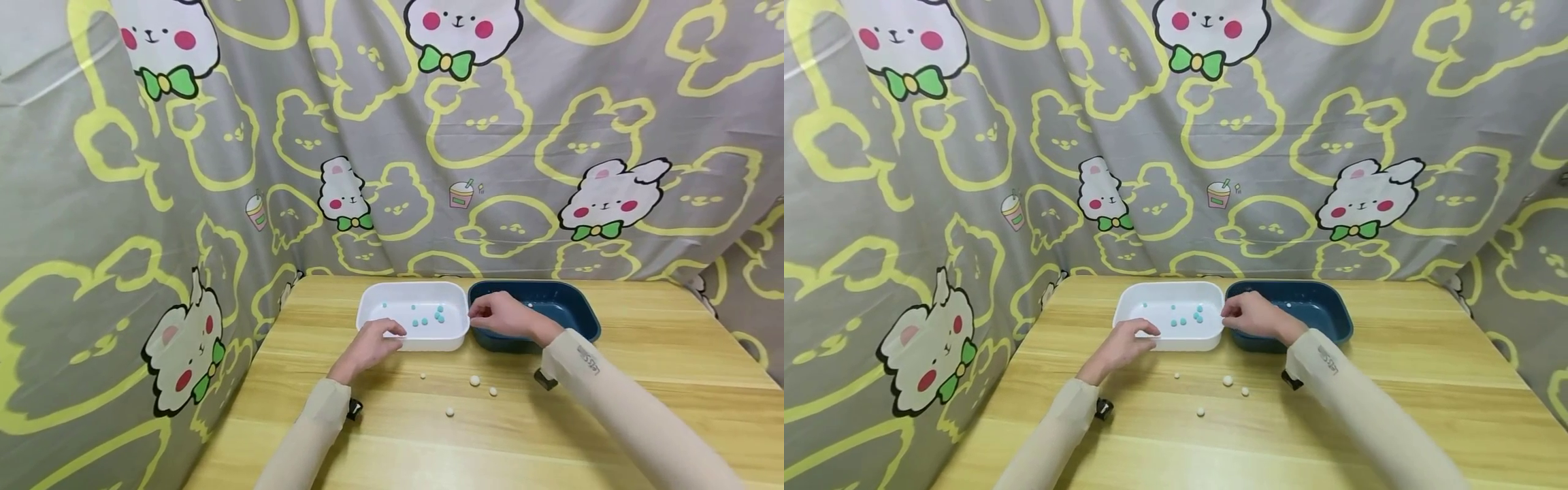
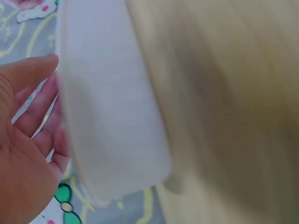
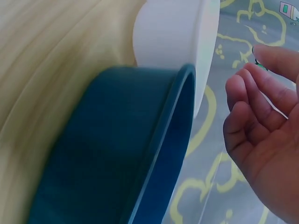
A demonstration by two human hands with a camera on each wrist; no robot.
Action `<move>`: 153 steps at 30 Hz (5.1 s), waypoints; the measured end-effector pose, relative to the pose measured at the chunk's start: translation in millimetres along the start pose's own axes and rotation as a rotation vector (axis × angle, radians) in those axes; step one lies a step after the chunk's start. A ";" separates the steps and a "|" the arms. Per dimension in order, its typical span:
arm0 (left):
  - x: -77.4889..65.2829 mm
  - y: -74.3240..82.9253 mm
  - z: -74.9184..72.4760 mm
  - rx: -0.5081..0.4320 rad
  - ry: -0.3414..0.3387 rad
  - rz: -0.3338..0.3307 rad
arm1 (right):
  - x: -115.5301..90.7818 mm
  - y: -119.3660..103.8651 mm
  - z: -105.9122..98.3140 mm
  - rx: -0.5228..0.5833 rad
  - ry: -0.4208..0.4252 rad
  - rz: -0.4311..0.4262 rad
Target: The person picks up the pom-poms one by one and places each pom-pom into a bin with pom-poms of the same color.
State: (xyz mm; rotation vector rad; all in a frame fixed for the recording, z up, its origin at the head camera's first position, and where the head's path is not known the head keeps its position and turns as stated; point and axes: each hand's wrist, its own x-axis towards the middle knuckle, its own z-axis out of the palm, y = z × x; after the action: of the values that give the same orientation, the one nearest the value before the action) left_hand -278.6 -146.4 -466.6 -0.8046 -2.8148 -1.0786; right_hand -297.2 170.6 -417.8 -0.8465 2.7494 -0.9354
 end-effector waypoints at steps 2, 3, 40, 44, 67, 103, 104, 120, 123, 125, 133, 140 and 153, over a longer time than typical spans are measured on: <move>-0.3 7.5 -1.2 0.006 -0.016 0.021 | -8.1 4.6 -3.4 -0.010 0.018 0.004; -0.6 11.1 -1.7 0.014 -0.024 0.032 | -12.1 7.5 -5.0 -0.019 0.030 0.004; 2.6 34.9 41.6 0.375 -0.387 0.183 | -120.8 106.4 -37.5 -0.120 0.124 -0.008; 4.9 31.6 44.9 0.412 -0.395 0.198 | -120.1 108.2 -38.5 -0.098 0.116 -0.022; 5.3 34.5 47.7 0.401 -0.414 0.195 | -119.3 113.1 -37.6 -0.049 0.047 -0.001; 64.1 107.8 49.5 0.092 -0.235 0.123 | -118.2 114.4 -38.5 -0.017 0.050 -0.037; 66.2 109.1 50.2 0.084 -0.237 0.112 | -118.4 114.6 -38.5 -0.016 0.049 -0.037; 96.1 121.4 50.5 0.139 -0.247 0.148 | -117.1 116.7 -38.4 0.000 0.036 -0.011; 103.2 124.4 50.4 0.167 -0.257 0.155 | -116.9 117.1 -38.5 0.005 0.035 -0.002; 107.5 124.7 51.4 0.180 -0.265 0.151 | -116.7 116.6 -38.6 0.007 0.034 0.001; 122.1 126.3 54.6 0.246 -0.295 0.135 | -117.0 115.9 -39.0 0.000 0.036 -0.008; 131.0 129.3 57.9 0.261 -0.326 0.092 | -116.6 117.6 -37.9 0.003 0.035 0.000; 143.2 129.9 65.2 0.269 -0.351 0.039 | -116.4 115.7 -39.5 0.020 0.020 0.033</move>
State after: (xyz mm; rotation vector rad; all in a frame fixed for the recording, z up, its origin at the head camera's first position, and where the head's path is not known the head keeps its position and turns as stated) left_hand -331.0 41.8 -407.5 -1.1044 -3.1125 -0.5786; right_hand -265.2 330.3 -462.5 -0.7898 2.7577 -0.9686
